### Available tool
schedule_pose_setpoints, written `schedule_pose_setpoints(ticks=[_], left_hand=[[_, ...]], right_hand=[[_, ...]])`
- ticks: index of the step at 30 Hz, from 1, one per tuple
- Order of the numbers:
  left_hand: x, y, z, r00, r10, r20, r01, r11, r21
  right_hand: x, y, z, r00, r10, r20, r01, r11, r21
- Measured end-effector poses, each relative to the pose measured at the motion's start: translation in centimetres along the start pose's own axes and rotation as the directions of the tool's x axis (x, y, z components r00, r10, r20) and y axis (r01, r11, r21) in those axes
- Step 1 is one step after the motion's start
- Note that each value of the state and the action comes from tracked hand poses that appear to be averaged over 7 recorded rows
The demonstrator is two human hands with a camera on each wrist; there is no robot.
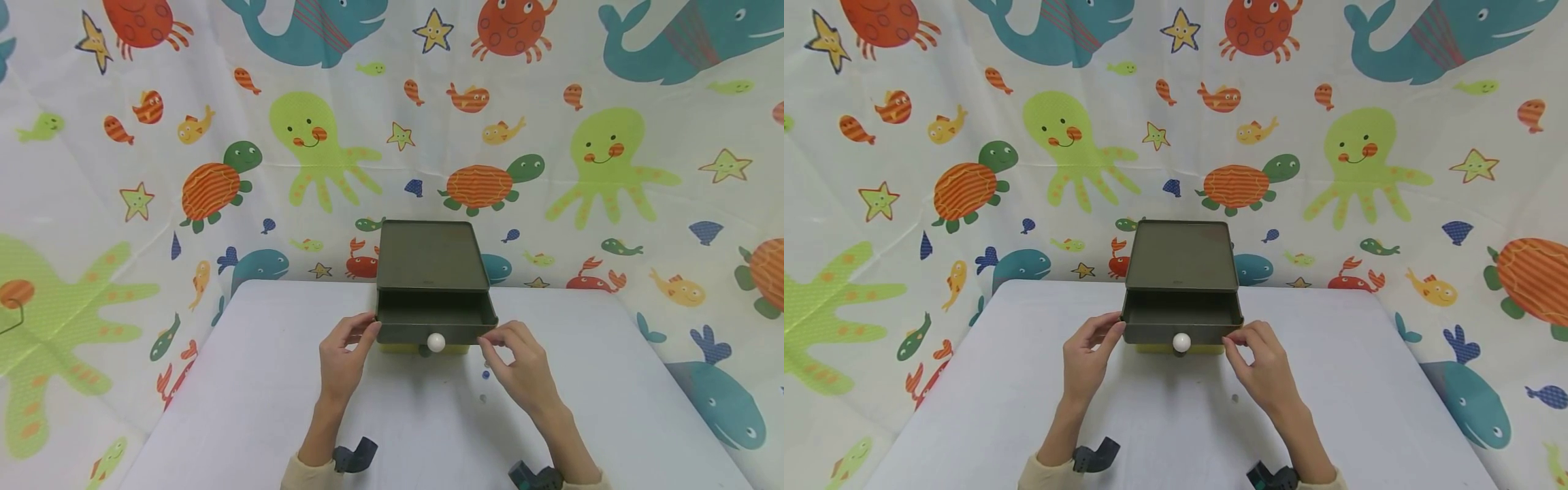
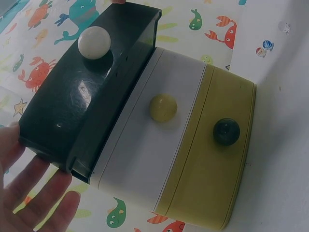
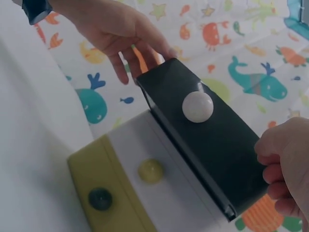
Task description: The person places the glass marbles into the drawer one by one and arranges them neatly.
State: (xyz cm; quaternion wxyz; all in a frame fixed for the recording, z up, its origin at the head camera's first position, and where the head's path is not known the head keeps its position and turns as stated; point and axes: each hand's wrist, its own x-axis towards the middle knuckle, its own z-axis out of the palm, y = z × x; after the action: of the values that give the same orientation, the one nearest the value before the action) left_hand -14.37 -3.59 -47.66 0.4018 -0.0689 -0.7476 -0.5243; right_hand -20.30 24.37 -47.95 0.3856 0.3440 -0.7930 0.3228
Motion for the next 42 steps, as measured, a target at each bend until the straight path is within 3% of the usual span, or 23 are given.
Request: schedule_pose_setpoints(ticks=[14,24,30,34,42], left_hand=[[0.1,0.5,0.0,1.000,0.024,-0.012,-0.023,0.999,0.022],[-0.3,-2.9,0.5,0.999,0.025,-0.032,-0.024,0.999,0.025],[-0.3,-3.4,0.5,0.999,0.032,-0.028,-0.031,0.999,0.009],[-0.3,-3.0,0.5,1.000,0.017,-0.021,-0.017,0.999,0.027],[-0.1,0.0,0.2,0.999,0.044,-0.027,-0.043,0.999,0.024]], right_hand=[[-0.6,0.3,0.1,1.000,0.010,0.006,-0.010,1.000,0.003],[-1.2,0.7,0.3,1.000,0.018,0.020,-0.017,1.000,-0.020],[-1.5,1.0,0.4,0.999,0.031,0.032,-0.030,0.999,-0.017],[-1.6,1.1,0.5,0.998,0.046,0.039,-0.045,0.999,-0.016],[-2.1,1.5,0.7,0.995,0.087,0.053,-0.085,0.996,-0.022]])
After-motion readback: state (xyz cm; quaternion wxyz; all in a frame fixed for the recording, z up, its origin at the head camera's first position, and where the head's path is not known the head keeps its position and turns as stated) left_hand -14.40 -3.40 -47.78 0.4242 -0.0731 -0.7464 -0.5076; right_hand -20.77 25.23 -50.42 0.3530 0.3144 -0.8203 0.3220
